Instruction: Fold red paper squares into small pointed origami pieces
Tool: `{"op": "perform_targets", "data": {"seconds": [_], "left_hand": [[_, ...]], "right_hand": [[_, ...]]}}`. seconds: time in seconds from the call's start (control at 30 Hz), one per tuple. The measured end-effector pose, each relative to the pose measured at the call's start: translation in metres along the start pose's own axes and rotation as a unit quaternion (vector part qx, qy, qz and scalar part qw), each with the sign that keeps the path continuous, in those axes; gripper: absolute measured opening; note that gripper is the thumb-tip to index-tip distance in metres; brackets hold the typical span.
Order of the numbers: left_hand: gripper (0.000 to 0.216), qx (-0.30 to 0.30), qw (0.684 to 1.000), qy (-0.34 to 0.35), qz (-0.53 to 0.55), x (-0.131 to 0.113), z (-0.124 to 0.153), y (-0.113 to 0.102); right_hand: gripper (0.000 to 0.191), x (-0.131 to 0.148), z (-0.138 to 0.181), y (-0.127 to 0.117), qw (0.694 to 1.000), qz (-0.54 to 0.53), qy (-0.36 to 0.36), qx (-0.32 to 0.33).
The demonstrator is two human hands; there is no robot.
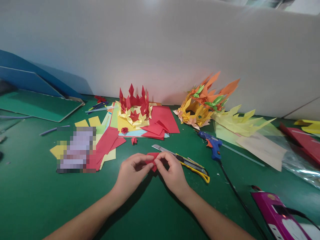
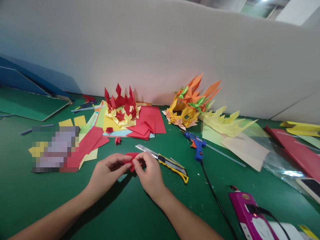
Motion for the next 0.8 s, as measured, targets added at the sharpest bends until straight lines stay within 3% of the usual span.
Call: {"op": "perform_targets", "data": {"seconds": [0.23, 0.53, 0.8], "left_hand": [[0.010, 0.002, 0.999, -0.013, 0.034, 0.000, 0.001, 0.002], [0.011, 0.008, 0.999, -0.015, 0.049, 0.000, 0.001, 0.004], [0.008, 0.016, 1.000, 0.006, 0.020, -0.005, 0.002, 0.005]], "right_hand": [[0.013, -0.002, 0.001, 0.000, 0.999, -0.031, 0.010, 0.001], [0.011, -0.016, 0.001, 0.009, 0.982, -0.177, 0.061, 0.017], [0.017, -0.015, 0.003, 0.007, 0.979, -0.190, 0.070, 0.007]]}}
Point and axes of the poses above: each hand's wrist, its own z-axis away from the middle knuckle, its own y-axis out of the palm, x = y × z, the point moved 9 cm from there along -z, towards the middle knuckle, and after that the axes turned 8 degrees about x, right-handed, at the moved point
